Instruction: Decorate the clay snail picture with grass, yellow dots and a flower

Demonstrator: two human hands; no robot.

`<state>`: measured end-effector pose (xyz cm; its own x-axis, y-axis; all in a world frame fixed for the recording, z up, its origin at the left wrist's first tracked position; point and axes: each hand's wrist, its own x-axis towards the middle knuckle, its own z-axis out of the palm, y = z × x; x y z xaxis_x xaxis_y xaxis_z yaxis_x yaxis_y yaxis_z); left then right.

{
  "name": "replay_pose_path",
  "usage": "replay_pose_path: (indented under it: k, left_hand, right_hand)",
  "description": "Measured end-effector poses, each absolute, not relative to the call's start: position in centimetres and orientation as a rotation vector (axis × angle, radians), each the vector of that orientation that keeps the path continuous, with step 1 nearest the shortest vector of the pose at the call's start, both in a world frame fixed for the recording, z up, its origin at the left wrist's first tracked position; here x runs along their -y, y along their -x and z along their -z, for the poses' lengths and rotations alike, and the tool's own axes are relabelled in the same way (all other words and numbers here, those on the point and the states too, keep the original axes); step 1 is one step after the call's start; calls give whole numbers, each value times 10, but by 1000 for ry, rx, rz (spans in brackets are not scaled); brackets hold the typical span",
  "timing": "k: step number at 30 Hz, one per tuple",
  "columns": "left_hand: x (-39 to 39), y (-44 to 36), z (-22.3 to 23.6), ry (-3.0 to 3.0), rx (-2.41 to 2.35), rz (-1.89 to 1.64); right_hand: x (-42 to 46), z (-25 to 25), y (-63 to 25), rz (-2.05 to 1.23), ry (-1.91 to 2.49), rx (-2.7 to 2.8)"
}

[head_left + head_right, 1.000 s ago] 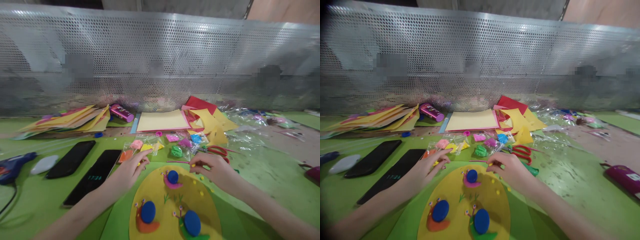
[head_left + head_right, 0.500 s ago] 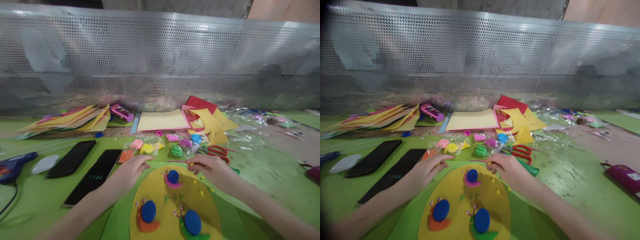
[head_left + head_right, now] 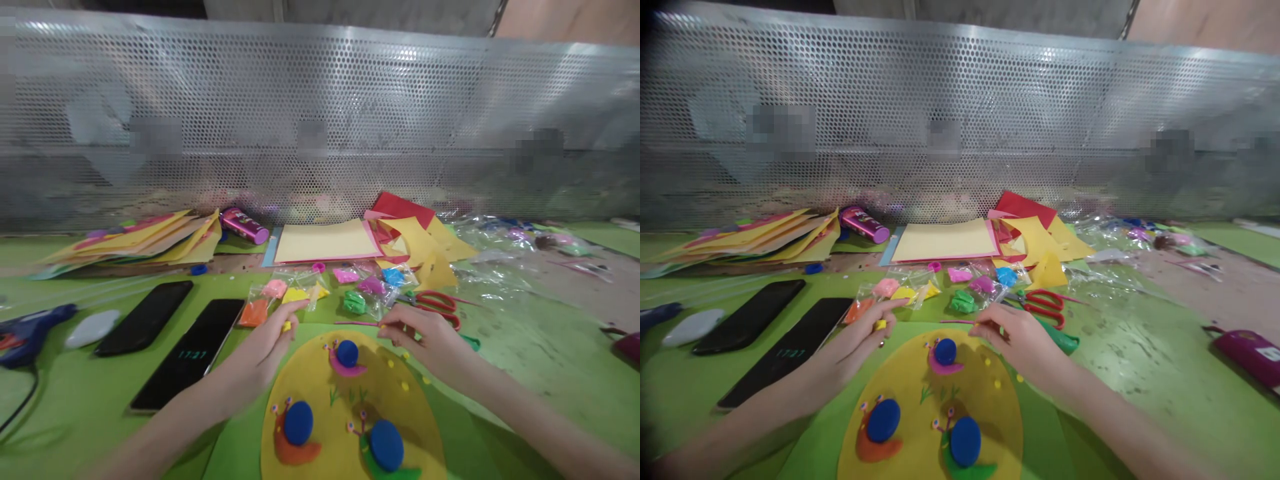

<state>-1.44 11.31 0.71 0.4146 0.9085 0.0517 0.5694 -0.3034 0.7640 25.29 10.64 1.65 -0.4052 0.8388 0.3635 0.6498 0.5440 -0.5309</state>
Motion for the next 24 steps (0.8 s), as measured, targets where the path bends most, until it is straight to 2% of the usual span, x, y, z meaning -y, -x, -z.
replay_pose_path:
  k: [4, 8, 17, 22, 24]
  left_hand:
    - [-97, 2, -5, -1690, -870, -688]
    - [-79, -6, -8, -1583, -720, -538]
    - [-72, -13, 0, -1328, -574, -657]
    - [-73, -18, -4, -1145, -441, -666]
    - [-74, -18, -5, -1117, -456, -671]
  right_hand:
    - [-93, -20, -237, -294, 1007, 2151]
    - [-71, -25, -215, -186, 793, 2154]
    - [-62, -15, -200, -173, 802, 2231]
    - [-59, -16, -197, -327, 956, 2128]
    - [-59, -15, -199, -269, 889, 2160]
